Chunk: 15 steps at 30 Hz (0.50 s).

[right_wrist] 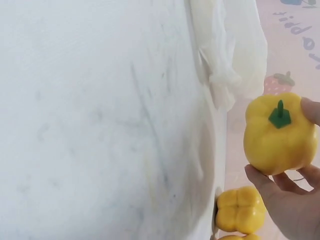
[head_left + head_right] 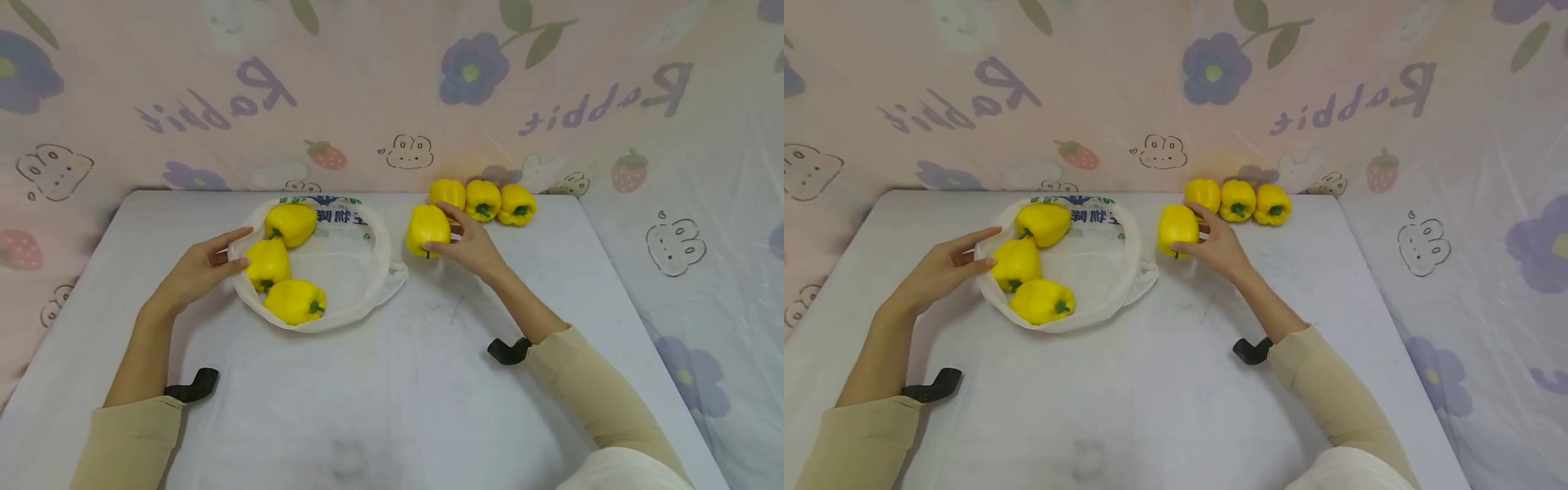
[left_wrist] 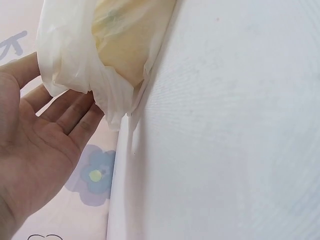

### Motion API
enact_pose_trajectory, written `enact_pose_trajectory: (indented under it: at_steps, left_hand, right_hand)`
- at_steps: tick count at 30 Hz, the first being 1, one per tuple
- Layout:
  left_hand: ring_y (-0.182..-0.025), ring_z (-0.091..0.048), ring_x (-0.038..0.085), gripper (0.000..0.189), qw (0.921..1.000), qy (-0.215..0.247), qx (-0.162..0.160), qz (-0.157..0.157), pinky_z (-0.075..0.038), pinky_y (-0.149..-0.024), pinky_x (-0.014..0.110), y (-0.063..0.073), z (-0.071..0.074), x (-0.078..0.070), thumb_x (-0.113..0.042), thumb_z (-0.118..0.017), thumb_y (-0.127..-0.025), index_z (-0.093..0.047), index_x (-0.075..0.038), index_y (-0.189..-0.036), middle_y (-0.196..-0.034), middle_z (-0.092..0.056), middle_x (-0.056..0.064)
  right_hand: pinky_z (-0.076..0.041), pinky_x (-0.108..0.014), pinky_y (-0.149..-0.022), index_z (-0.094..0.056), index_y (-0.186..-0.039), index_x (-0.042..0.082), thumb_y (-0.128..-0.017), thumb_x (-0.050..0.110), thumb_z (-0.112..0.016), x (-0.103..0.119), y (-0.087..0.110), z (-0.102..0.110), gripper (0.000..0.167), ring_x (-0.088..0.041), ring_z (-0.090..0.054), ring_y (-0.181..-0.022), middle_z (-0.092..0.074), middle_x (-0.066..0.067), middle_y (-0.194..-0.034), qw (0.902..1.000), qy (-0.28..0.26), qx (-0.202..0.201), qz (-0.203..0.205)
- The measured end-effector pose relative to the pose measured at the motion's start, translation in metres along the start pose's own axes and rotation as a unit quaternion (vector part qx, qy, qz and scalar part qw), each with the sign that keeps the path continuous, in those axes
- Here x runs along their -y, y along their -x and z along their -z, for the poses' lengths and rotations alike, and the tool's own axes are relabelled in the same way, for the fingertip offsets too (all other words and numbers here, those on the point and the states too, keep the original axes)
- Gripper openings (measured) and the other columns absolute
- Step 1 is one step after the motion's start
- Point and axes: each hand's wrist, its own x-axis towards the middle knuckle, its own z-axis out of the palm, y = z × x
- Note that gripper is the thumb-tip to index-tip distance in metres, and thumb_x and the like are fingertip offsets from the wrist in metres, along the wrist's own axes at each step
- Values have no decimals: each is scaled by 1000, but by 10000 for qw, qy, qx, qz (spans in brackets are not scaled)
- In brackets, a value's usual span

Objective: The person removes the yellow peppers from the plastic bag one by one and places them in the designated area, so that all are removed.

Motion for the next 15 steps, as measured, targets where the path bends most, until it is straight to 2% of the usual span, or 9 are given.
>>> enact_pose_trajectory:
  at_steps: [4,11,15]
  left_hand:
    - [-106,-54,4,63,10000,-19,2,-2,-48,-79,11,0,-1,2,-30,-63,-99,-36,-19,-155,-157,-33,19]
    - [-103,-55,2,63,10000,-42,26,-76,-48,-78,11,-1,0,1,-28,-63,-99,-37,-18,-155,-155,-36,21]
    - [-108,-55,11,63,9999,-147,27,-64,-47,-79,10,-2,0,2,-29,-63,-99,-37,-18,-155,-155,-36,21]
  right_hand:
    - [-42,-48,-106,-37,-153,25,-84,31,-82,-10,0,5,83,-33,-44,-134,-38,-7,-154,9999,74,-105,-101]
    - [-39,-50,-108,-35,-155,23,-85,29,-81,-19,3,15,83,-35,-42,-135,-38,-12,-154,9996,162,-147,-169]
    - [-37,-50,-110,-32,-156,24,-86,31,-80,-23,6,20,85,-35,-41,-137,-36,-11,-156,9994,205,-121,-255]
